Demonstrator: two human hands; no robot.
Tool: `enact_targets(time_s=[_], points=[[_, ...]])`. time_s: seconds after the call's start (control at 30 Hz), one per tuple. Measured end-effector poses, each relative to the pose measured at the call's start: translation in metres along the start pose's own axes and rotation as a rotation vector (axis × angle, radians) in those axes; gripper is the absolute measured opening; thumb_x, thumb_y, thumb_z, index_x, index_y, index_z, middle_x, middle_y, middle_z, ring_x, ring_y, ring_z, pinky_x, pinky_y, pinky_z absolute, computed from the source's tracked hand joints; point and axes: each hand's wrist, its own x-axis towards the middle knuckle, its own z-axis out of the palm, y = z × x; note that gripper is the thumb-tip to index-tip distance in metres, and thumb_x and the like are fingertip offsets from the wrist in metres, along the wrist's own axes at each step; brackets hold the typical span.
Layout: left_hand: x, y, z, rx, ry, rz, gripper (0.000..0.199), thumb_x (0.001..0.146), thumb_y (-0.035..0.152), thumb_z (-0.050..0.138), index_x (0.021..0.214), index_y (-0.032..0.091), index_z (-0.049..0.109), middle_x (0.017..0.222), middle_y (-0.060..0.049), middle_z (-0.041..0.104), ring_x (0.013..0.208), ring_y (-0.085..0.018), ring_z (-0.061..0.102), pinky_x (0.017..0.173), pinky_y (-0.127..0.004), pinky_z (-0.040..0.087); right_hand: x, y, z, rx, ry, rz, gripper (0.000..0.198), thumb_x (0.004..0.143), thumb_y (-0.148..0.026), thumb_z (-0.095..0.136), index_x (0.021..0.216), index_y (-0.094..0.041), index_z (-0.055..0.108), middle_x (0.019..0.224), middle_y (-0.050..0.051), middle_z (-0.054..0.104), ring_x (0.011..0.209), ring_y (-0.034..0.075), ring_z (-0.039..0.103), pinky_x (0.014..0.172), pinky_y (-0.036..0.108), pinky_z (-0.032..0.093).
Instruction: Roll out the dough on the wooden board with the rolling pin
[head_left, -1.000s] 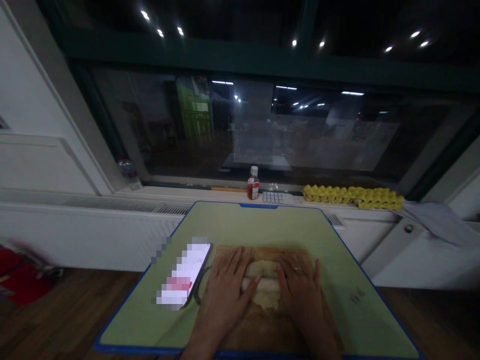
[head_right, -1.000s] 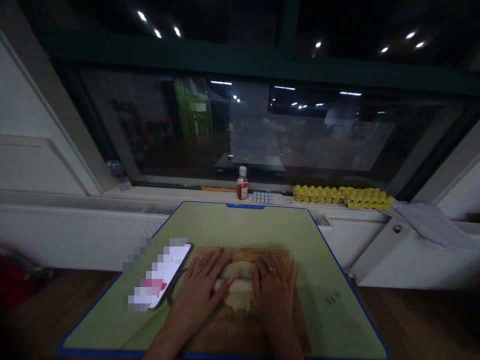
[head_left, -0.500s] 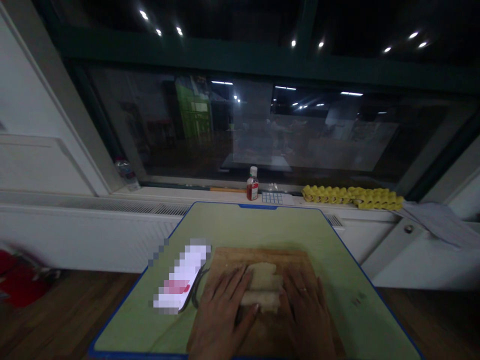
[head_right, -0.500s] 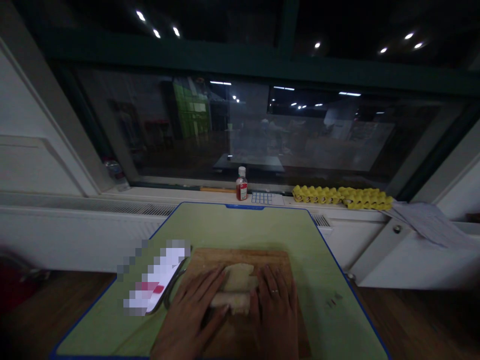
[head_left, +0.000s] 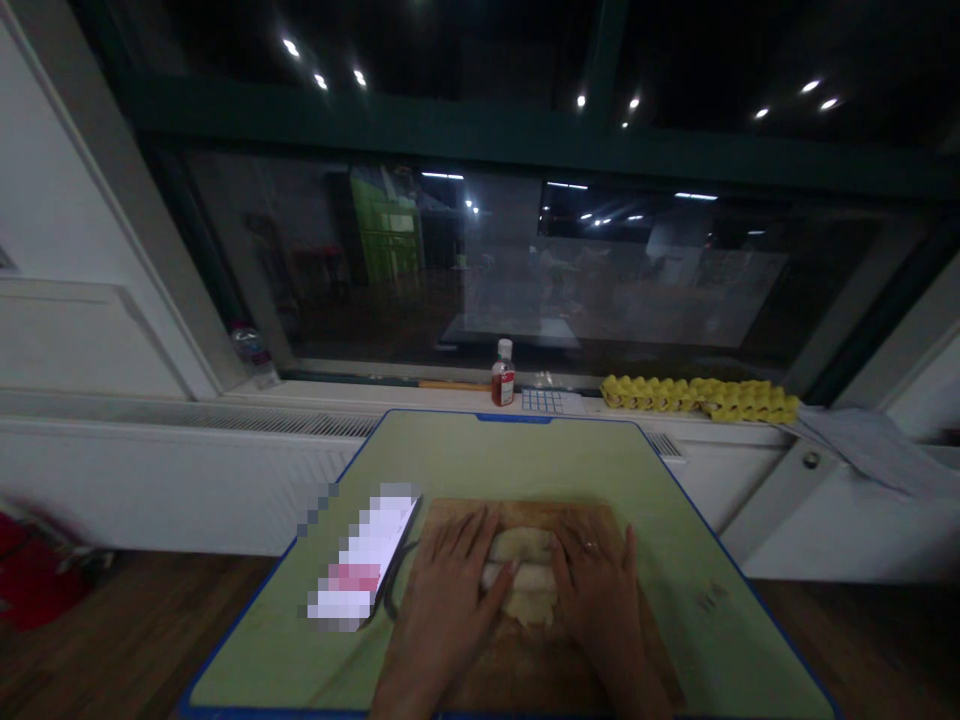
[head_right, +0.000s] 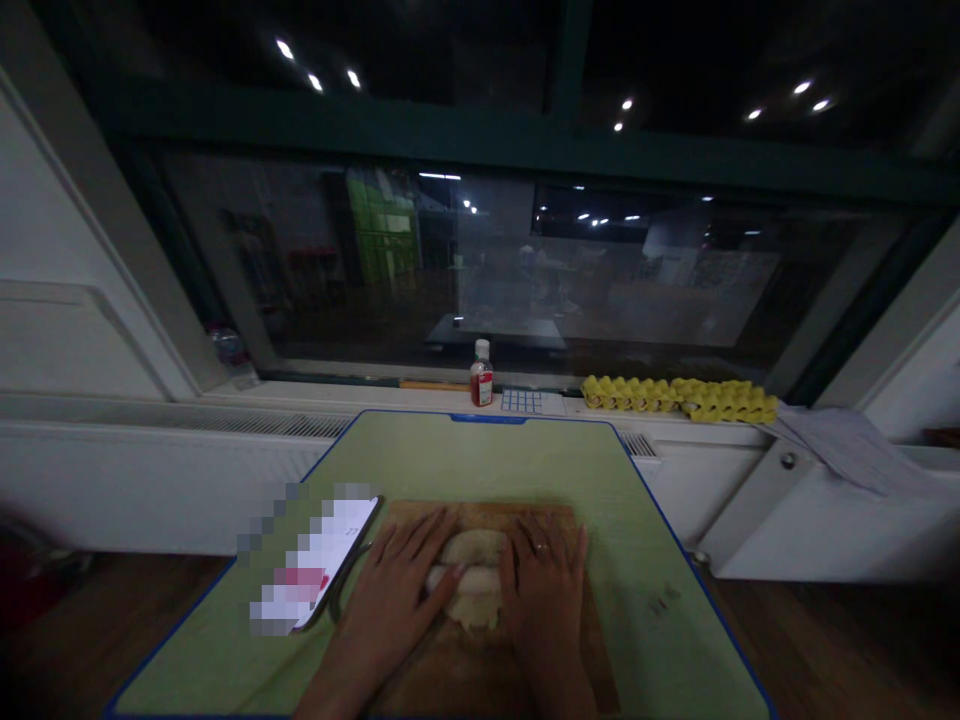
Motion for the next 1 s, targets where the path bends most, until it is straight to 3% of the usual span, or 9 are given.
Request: enact_targets(time_s=[0.33,0.67,0.87,1.0], points=[[-0.036,-0.007,0.003,0.040,0.105,0.193,0.067,0.097,0.051,0.051,0.155,0.026,0.030,0.153,-0.001,0.044,0.135,-0.025,0.047,0.113,-0.045,0.037,-0.039,0.016,0.024,-0.096,0.264,-0.223,0.035,0.096,-0.027,0.039,0.117,-0.028,0.067,0.138,0.002,0.059,0.132,0.022,0.049,0.120,0.050,0.017],[-0.012,-0.006,-0.001,-0.010,0.035,0.108,0.059,0.099,0.050,0.046,0.152,0.027,0.036,0.151,-0.002,0.047,0.134,-0.026,0.049,0.111,-0.052,0.037,-0.005,0.004,0.008,-0.004,0.071,-0.069,0.034,0.095,-0.023,0.042,0.116,-0.027,0.069,0.126,0.003,0.068,0.126,0.025,0.055,0.119,0.057,0.015],[-0.013,-0.005,-0.001,0.002,0.069,0.111,0.059,0.099,0.050,0.047,0.152,0.025,0.037,0.150,-0.003,0.049,0.133,-0.026,0.050,0.110,-0.051,0.039,-0.007,0.003,0.012,-0.008,0.098,-0.048,0.036,0.097,-0.025,0.040,0.118,-0.029,0.068,0.127,0.002,0.067,0.127,0.025,0.054,0.119,0.058,0.016],[-0.029,-0.004,0.000,0.022,0.119,0.158,0.063,0.097,0.050,0.051,0.153,0.026,0.034,0.149,-0.002,0.050,0.131,-0.025,0.052,0.109,-0.047,0.042,-0.028,0.009,0.016,-0.057,0.171,-0.147,0.036,0.096,-0.028,0.040,0.119,-0.031,0.067,0.135,0.000,0.062,0.131,0.024,0.051,0.120,0.056,0.016]])
